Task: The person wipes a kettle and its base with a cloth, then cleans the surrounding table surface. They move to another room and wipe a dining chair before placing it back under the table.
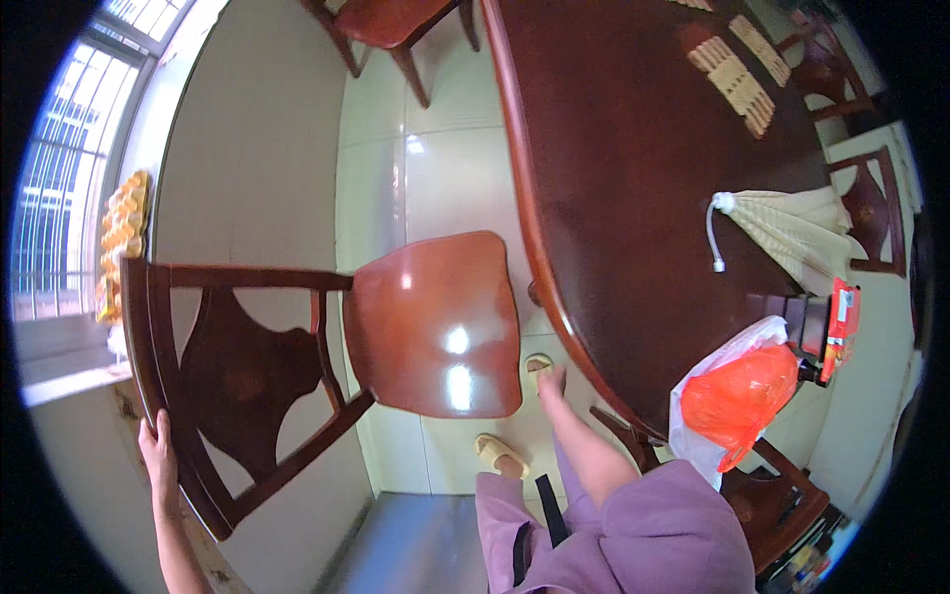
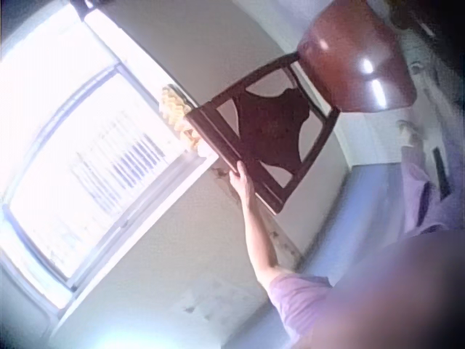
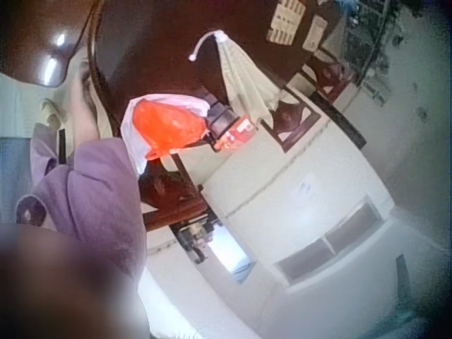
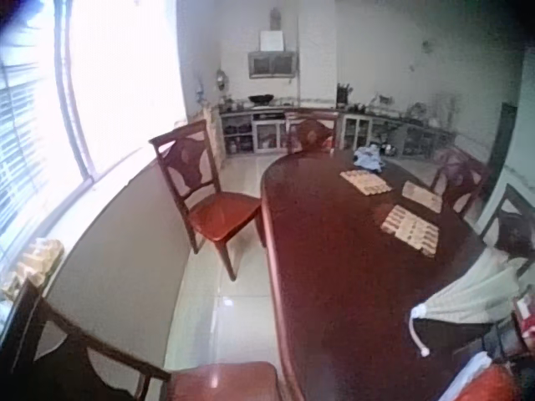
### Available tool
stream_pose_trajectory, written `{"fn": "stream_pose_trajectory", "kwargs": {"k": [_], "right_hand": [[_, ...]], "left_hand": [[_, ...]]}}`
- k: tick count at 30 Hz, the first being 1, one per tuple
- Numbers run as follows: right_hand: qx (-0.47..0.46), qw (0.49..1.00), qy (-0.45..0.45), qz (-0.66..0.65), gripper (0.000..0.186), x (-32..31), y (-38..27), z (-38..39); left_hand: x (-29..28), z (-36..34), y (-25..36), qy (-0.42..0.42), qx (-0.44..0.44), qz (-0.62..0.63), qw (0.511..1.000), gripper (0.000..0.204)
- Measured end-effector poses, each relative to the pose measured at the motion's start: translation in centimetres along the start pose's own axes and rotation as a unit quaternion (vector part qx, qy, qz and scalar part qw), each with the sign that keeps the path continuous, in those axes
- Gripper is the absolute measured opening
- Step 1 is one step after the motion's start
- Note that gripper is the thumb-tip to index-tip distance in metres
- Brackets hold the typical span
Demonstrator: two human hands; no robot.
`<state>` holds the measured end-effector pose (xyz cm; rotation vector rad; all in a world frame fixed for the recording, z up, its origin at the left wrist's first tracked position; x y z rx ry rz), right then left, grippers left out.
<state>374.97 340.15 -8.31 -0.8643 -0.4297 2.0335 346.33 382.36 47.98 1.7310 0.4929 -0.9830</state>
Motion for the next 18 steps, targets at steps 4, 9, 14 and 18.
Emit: {"fn": "stream_pose_trajectory", "kwargs": {"k": [4, 9, 14, 18], "right_hand": [[0.321, 0.868, -0.291, -0.242, 0.079, 3.1, 10.5, 6.9], [0.36, 0.771, -0.226, -0.473, 0.065, 8.6, 6.0, 10.8], [0.264, 0.751, -0.202, -0.57, 0.062, 10.6, 1.7, 10.6], [0.264, 0.755, -0.191, -0.569, 0.065, 10.4, 1.6, 10.9]], "left_hand": [[0.2, 0.0, 1.5, -0.056, -0.012, 0.036, 0.998, 0.028], [0.3, -0.8, 1.8, -0.128, -0.103, 0.156, 0.974, 0.033], [1.2, -0.9, 1.9, -0.2, -0.13, 0.315, 0.918, 0.049], [1.9, -1.0, 3.5, -0.194, -0.104, 0.361, 0.906, 0.051]]}}
Point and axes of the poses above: each hand's wrist, its own z-axis away from the middle knuckle, its own x-axis out of the palm, y = z × x, the point moved 3 cm from there along -z, towards the middle knuckle, and after that the axes turned 13 degrees about z, right-handed, at the moved point
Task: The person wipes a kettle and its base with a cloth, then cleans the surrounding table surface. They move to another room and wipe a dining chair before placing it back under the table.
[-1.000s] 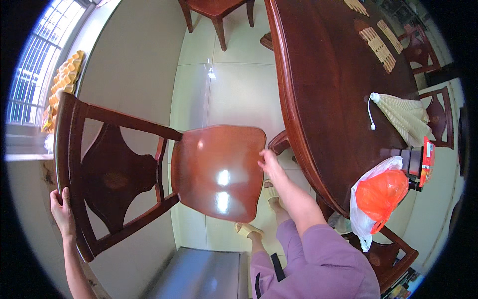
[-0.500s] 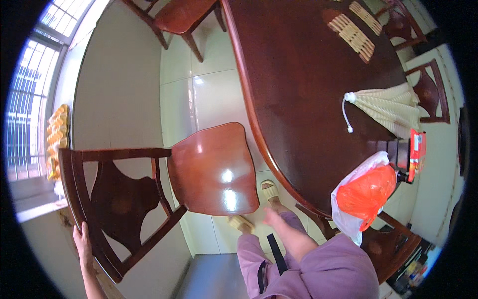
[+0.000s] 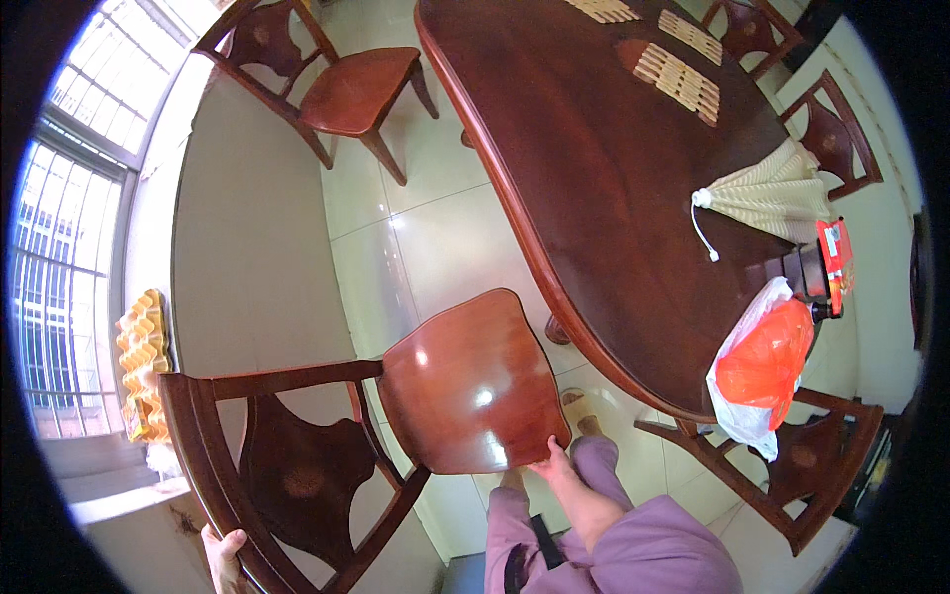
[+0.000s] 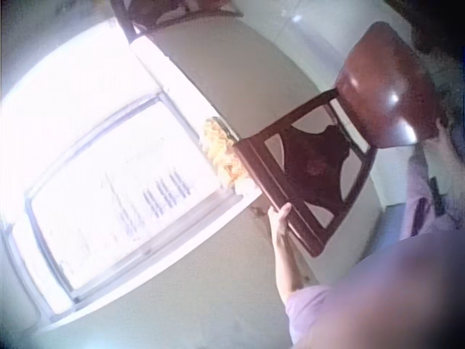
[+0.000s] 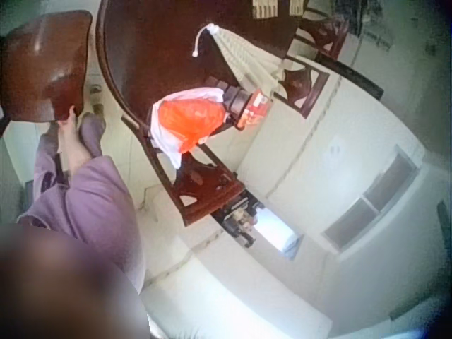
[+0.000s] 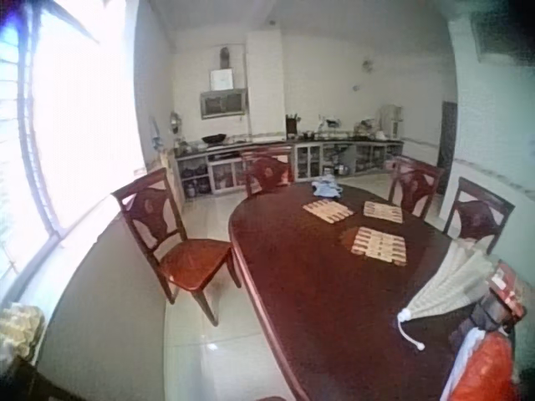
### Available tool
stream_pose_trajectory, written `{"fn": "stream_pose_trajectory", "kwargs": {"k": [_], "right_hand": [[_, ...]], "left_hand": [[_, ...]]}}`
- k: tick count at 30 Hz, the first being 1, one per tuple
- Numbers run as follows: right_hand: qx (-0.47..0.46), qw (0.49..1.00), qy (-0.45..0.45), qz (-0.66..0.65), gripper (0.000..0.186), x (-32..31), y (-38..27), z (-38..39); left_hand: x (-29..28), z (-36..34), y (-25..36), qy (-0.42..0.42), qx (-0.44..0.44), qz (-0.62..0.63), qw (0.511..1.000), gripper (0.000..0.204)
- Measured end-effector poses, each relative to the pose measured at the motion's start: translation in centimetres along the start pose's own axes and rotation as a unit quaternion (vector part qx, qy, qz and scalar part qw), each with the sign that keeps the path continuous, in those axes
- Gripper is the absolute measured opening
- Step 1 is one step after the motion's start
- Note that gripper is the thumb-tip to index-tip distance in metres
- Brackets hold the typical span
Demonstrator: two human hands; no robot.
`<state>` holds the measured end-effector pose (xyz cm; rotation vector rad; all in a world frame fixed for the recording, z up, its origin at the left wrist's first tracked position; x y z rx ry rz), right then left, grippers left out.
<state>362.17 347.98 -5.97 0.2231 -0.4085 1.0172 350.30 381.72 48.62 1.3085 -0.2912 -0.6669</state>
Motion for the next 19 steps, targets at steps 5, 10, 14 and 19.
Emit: {"fn": "stream_pose_trajectory", "kwargs": {"k": [5, 10, 14, 19], "right_hand": [[-0.016, 1.0, -0.004, -0.019, 0.06, 1.3, -1.0, -0.1], [-0.043, 0.997, -0.055, -0.035, 0.052, 5.2, -4.4, -1.4], [-0.05, 0.996, -0.073, -0.006, 0.053, 9.5, -9.8, -4.5], [-0.032, 0.997, -0.063, -0.015, 0.061, 8.7, -13.4, -6.5]], "left_hand": [[2.8, -2.5, 3.3, -0.023, 0.024, -0.05, 0.998, 0.061], [5.7, -5.9, 7.2, -0.028, 0.056, -0.072, 0.995, 0.067], [8.9, -10.7, 10.0, -0.071, 0.07, -0.11, 0.989, 0.062], [12.2, -15.1, 10.3, -0.059, 0.087, -0.074, 0.992, 0.048]]}}
Point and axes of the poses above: each hand's wrist, its own z-axis away from the middle knuckle, its own x-axis out of the palm, y = z × x, the point moved 3 cm from there along -z, towards the middle knuckle, and after that the axes turned 13 degrees about z, right-handed, at the moved point
